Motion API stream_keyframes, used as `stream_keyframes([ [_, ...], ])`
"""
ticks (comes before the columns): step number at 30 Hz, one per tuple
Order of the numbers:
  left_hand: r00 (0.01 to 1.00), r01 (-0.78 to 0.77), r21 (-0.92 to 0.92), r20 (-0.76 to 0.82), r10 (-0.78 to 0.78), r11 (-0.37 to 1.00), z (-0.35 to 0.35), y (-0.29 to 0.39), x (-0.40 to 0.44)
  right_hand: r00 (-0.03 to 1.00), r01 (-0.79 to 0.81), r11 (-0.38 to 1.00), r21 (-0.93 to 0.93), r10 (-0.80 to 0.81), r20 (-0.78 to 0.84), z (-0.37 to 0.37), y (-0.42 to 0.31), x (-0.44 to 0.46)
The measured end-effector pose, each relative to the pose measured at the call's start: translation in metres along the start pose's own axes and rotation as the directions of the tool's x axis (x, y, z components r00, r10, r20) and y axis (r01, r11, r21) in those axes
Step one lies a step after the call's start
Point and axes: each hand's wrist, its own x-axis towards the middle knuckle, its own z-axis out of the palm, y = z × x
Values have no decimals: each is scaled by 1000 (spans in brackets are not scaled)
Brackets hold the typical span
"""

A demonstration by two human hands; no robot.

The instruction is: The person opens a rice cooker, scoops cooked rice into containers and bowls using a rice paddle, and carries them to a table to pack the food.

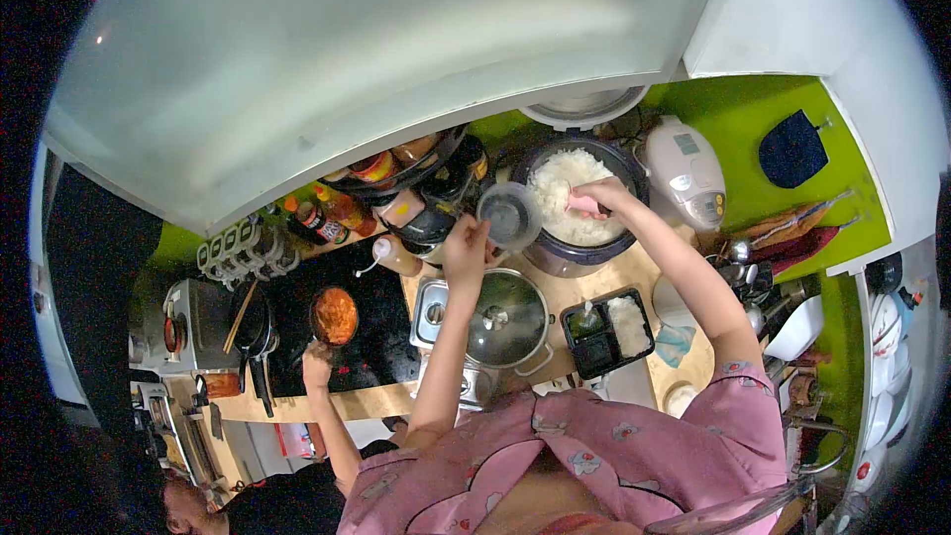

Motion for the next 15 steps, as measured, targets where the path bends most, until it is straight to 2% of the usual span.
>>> stream_keyframes([
  [1, 999, 51, 57, -4, -50, 997, 7, 5, 6, 1000, 3, 1000, -6, -3, -25, -2, -6, -7],
  [5, 986, -142, 375, -34, 166, 916, 32, 25, 29, 999, 48, 995, 90, -46, -23, -38, -7, -31],
  [6, 957, -212, 482, -75, 282, 850, 39, 29, 39, 998, 53, 993, 109, -50, -34, -48, -6, -37],
  [9, 941, -249, 602, -37, 338, 759, 61, 42, 62, 997, 54, 986, 159, -45, -65, -76, -3, -57],
  [11, 927, -338, 588, 71, 369, 735, 77, 29, 82, 997, 73, 978, 196, -65, -46, -91, -3, -66],
  [14, 908, -419, 630, 272, 320, 654, 99, 33, 96, 996, 82, 994, 75, -84, 21, -102, -10, -72],
  [15, 868, -497, 603, 324, 377, 625, 106, 35, 97, 995, 85, 996, 40, -87, 57, -104, -13, -73],
])
